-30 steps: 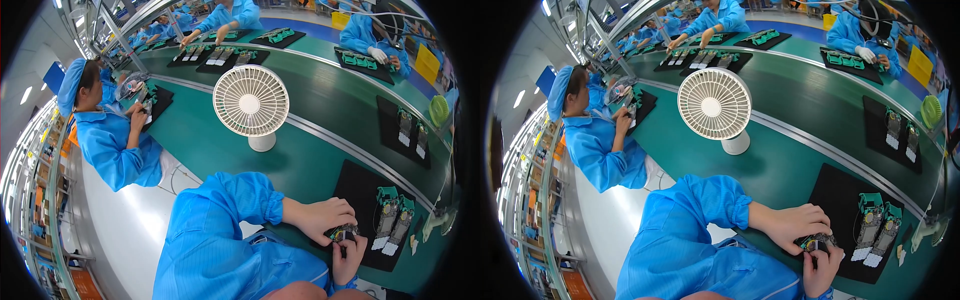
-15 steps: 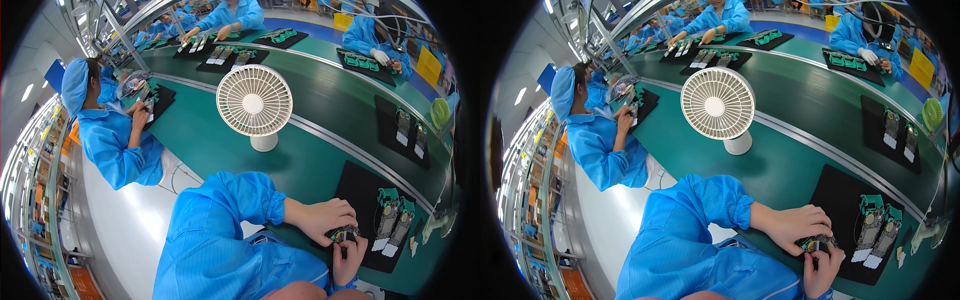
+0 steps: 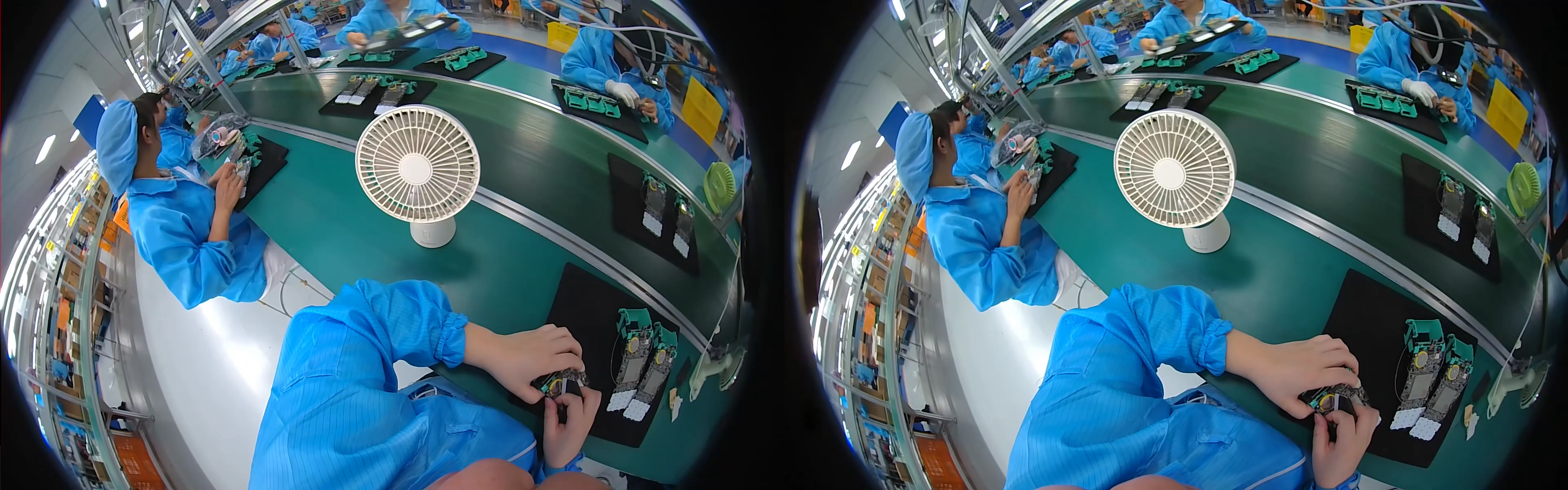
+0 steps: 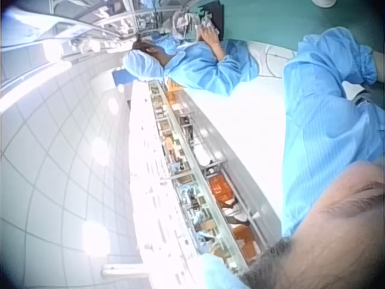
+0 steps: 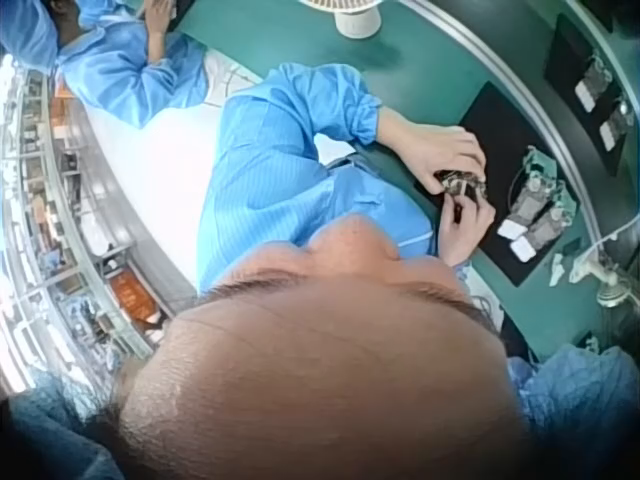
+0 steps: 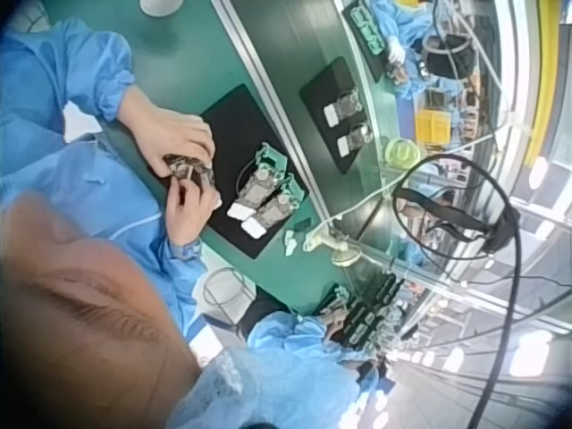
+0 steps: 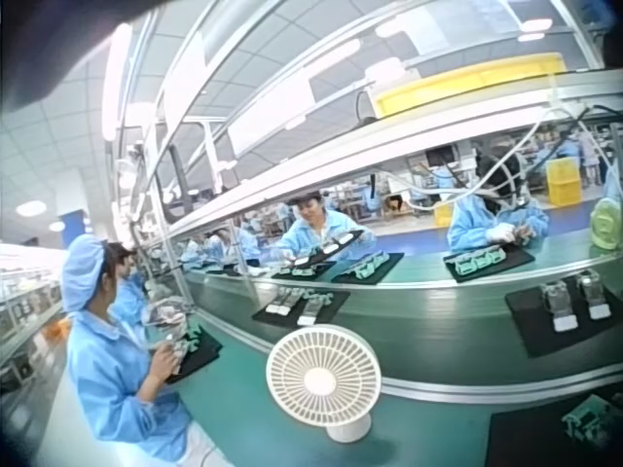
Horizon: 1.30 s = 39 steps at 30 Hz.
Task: The person assembles components and plastic housings onto printed circuit boards by hand, adding batteries and stickers to complete the units.
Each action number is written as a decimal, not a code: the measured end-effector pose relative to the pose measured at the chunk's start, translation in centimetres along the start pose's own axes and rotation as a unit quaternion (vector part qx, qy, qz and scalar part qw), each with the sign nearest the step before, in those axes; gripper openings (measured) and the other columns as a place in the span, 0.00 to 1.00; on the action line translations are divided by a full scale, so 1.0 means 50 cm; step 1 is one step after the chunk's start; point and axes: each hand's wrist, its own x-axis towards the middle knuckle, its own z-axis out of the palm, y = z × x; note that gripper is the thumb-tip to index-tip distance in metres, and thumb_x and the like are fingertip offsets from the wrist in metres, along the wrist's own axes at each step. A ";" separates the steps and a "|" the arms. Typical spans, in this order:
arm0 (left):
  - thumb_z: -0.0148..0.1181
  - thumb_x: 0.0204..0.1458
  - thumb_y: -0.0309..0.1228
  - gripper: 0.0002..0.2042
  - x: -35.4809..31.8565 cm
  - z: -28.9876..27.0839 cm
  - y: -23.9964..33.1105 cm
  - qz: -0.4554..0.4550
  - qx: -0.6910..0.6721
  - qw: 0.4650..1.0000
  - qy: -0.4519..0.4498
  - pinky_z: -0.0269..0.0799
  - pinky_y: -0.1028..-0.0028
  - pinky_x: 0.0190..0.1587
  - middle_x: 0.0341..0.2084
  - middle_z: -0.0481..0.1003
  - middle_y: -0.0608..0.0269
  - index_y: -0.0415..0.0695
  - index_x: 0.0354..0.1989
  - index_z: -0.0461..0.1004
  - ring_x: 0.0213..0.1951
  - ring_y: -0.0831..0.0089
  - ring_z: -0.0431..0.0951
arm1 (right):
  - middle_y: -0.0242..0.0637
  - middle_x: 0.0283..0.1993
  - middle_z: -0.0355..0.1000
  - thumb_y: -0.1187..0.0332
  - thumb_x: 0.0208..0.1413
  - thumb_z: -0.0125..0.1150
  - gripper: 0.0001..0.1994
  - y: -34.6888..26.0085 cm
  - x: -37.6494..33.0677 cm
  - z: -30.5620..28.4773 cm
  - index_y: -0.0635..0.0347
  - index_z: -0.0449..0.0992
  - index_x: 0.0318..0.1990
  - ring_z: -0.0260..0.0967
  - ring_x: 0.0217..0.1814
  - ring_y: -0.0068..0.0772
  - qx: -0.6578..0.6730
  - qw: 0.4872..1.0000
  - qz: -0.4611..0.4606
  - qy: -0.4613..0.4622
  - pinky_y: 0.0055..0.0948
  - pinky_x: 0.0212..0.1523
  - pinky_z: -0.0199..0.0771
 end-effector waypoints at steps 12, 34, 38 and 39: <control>0.67 0.30 0.35 0.34 0.000 0.000 0.002 0.006 0.001 1.000 0.004 0.61 0.59 0.53 0.49 0.66 0.49 0.39 0.52 0.67 0.51 0.52 0.65 | 0.47 0.42 0.60 0.77 0.45 0.67 0.11 -0.003 0.000 -0.002 0.61 0.69 0.35 0.62 0.42 0.49 -0.002 1.000 -0.004 0.005 0.38 0.40 0.64; 0.67 0.31 0.34 0.34 0.001 -0.003 0.004 0.001 -0.001 1.000 -0.003 0.61 0.58 0.54 0.50 0.65 0.50 0.40 0.53 0.66 0.52 0.51 0.65 | 0.46 0.41 0.61 0.78 0.44 0.66 0.10 -0.004 0.002 -0.005 0.62 0.69 0.33 0.61 0.40 0.45 0.011 1.000 -0.006 -0.008 0.35 0.38 0.63; 0.67 0.30 0.34 0.35 0.003 0.001 0.004 0.003 0.000 1.000 -0.002 0.61 0.58 0.54 0.50 0.66 0.50 0.40 0.53 0.66 0.53 0.51 0.65 | 0.45 0.41 0.61 0.78 0.44 0.66 0.10 -0.006 0.002 -0.008 0.62 0.69 0.33 0.61 0.41 0.46 -0.002 1.000 -0.023 0.001 0.36 0.39 0.63; 0.67 0.30 0.34 0.35 0.003 0.003 0.005 0.005 0.000 1.000 0.000 0.61 0.57 0.54 0.50 0.66 0.50 0.40 0.53 0.66 0.53 0.51 0.65 | 0.45 0.41 0.61 0.78 0.44 0.66 0.11 -0.007 0.000 -0.009 0.61 0.69 0.33 0.61 0.41 0.47 -0.002 1.000 -0.023 0.004 0.37 0.40 0.63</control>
